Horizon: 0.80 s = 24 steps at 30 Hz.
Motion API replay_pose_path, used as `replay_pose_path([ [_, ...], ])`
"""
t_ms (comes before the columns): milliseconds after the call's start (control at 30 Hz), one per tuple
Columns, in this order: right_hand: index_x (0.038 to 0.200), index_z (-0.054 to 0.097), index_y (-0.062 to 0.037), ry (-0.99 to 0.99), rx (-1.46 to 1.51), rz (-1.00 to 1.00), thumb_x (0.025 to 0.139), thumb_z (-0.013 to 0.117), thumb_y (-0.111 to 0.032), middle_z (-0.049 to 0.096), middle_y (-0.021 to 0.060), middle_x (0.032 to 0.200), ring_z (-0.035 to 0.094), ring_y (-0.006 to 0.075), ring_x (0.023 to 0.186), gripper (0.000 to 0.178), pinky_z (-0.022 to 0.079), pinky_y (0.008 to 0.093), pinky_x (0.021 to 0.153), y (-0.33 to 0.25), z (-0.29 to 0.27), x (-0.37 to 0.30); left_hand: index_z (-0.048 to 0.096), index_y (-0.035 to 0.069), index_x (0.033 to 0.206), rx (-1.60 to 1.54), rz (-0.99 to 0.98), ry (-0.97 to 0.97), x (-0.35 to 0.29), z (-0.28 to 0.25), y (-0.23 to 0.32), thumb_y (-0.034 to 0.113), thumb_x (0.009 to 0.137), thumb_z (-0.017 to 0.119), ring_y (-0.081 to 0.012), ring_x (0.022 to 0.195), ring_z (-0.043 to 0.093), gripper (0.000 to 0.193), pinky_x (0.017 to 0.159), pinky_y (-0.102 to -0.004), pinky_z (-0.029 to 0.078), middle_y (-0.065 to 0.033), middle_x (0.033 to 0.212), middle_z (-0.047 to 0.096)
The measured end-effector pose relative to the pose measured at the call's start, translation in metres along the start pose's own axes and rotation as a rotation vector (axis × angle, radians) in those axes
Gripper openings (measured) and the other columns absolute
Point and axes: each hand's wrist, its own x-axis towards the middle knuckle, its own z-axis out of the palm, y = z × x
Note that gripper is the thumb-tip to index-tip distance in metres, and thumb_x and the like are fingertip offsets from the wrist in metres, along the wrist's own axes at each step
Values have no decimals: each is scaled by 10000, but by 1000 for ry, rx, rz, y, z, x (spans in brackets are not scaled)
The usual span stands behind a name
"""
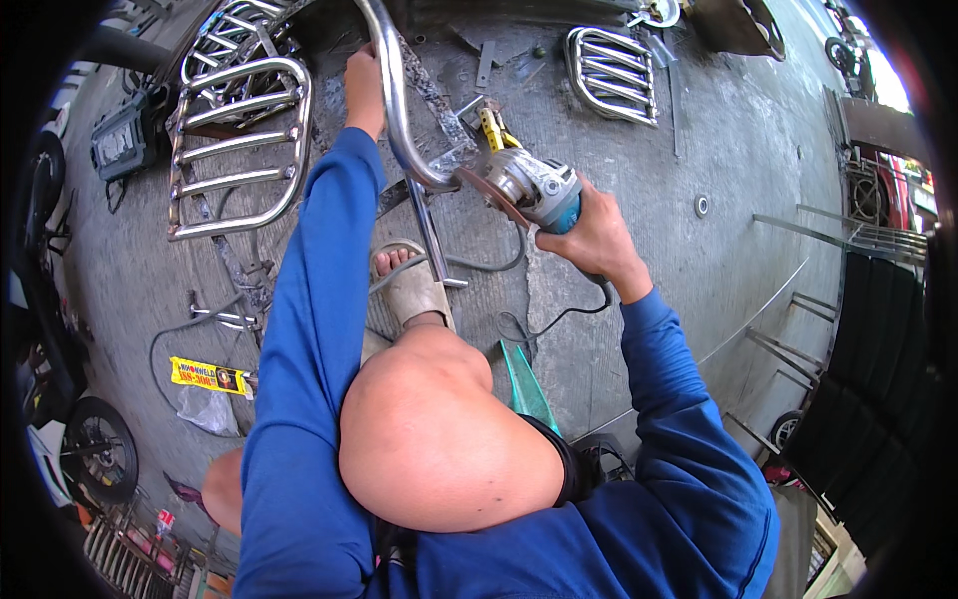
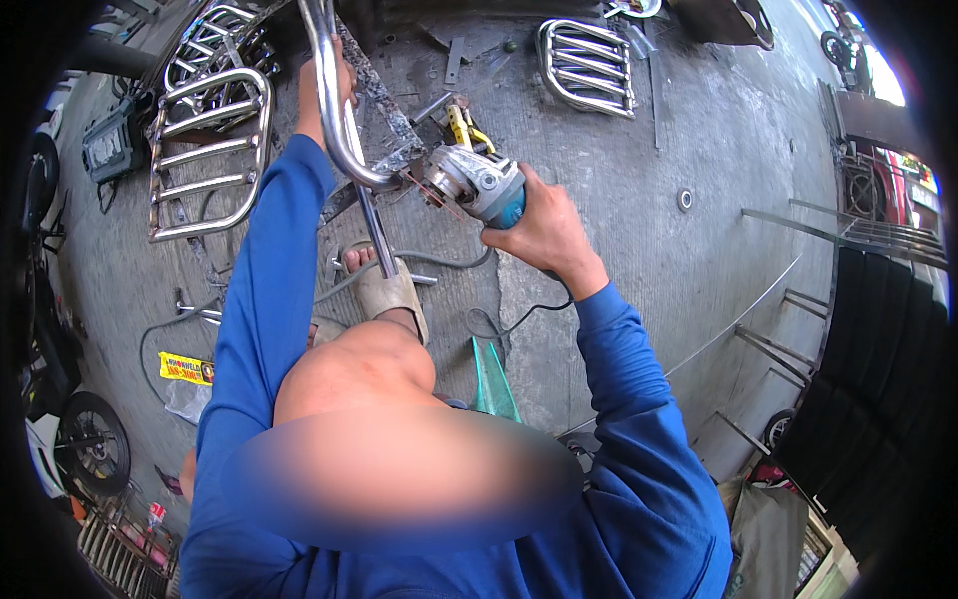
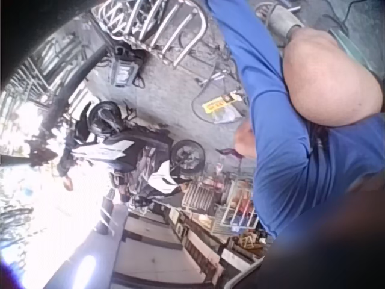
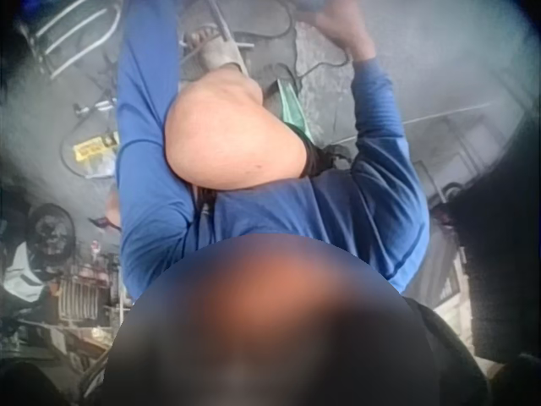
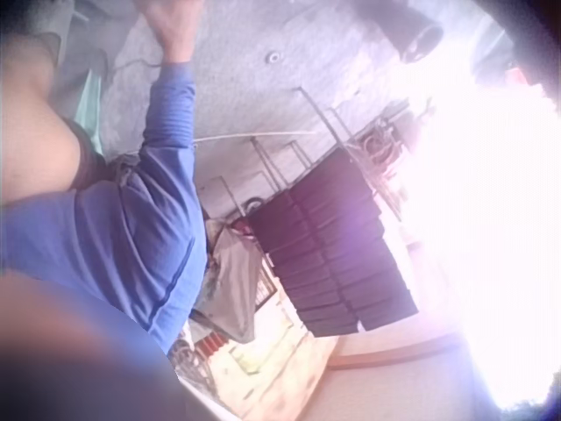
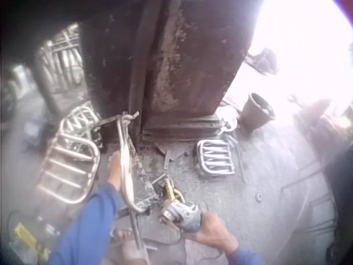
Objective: The person welds a curved metal bar to a tubular frame using a handheld welding torch, then grinds the welds with an angle grinder. They handle the metal frame and bar, repositioning them between welding and grinding.
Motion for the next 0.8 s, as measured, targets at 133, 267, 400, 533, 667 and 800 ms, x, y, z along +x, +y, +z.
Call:
replay_pose_path([
  [133, 1226, 605, 64, -20, -64, -11, 609, 862, -278, 730, 268, 962, 734, 434, 905, 751, 586, 454, 851, -1, -5, 6, 739, -21, 1132, 69, 20, 60, 9, 3, -9, 475, 1068, 455, -410, 928, 724, 576, 847, -471, 539, -243, 964, 752],
  [267, 1238, 613, 51, -50, -54, -43, 609, 866, -264, 735, 261, 979, 736, 430, 912, 748, 587, 457, 856, -4, -12, 10, 744, -25, 1088, 59, 55, 63, 7, 5, -8, 519, 1066, 441, -454, 947, 717, 623, 875, -494, 535, -258, 954, 752],
  [400, 1238, 619, 37, -61, -81, -62, 612, 872, -262, 737, 256, 993, 734, 433, 929, 738, 586, 459, 861, -4, -16, 15, 732, -4, 1035, 27, 61, 77, 3, 5, -4, 426, 1042, 489, -357, 792, 680, 494, 740, -444, 515, -192, 847, 718],
  [533, 1234, 621, 33, -62, -125, -76, 613, 876, -268, 734, 264, 1004, 725, 446, 957, 736, 580, 465, 873, -1, -18, 21, 739, 27, 1035, 7, 117, 87, 7, 4, -6, 322, 1043, 551, -156, 592, 641, 350, 548, -354, 471, -47, 714, 683],
  [667, 1228, 625, 27, -84, -130, -88, 614, 872, -262, 731, 267, 1008, 715, 457, 964, 722, 570, 469, 884, 1, -21, 25, 737, 23, 1083, 19, 95, 71, 11, 2, -13, 398, 1082, 503, -172, 639, 640, 443, 602, -380, 473, -65, 738, 691],
  [800, 1217, 633, 14, -115, -96, -97, 613, 872, -257, 732, 259, 1006, 713, 456, 961, 704, 565, 471, 879, -2, -25, 29, 734, 15, 1121, 67, 104, 75, 13, 2, -16, 444, 1080, 490, -235, 689, 688, 495, 647, -415, 501, -121, 790, 725],
])
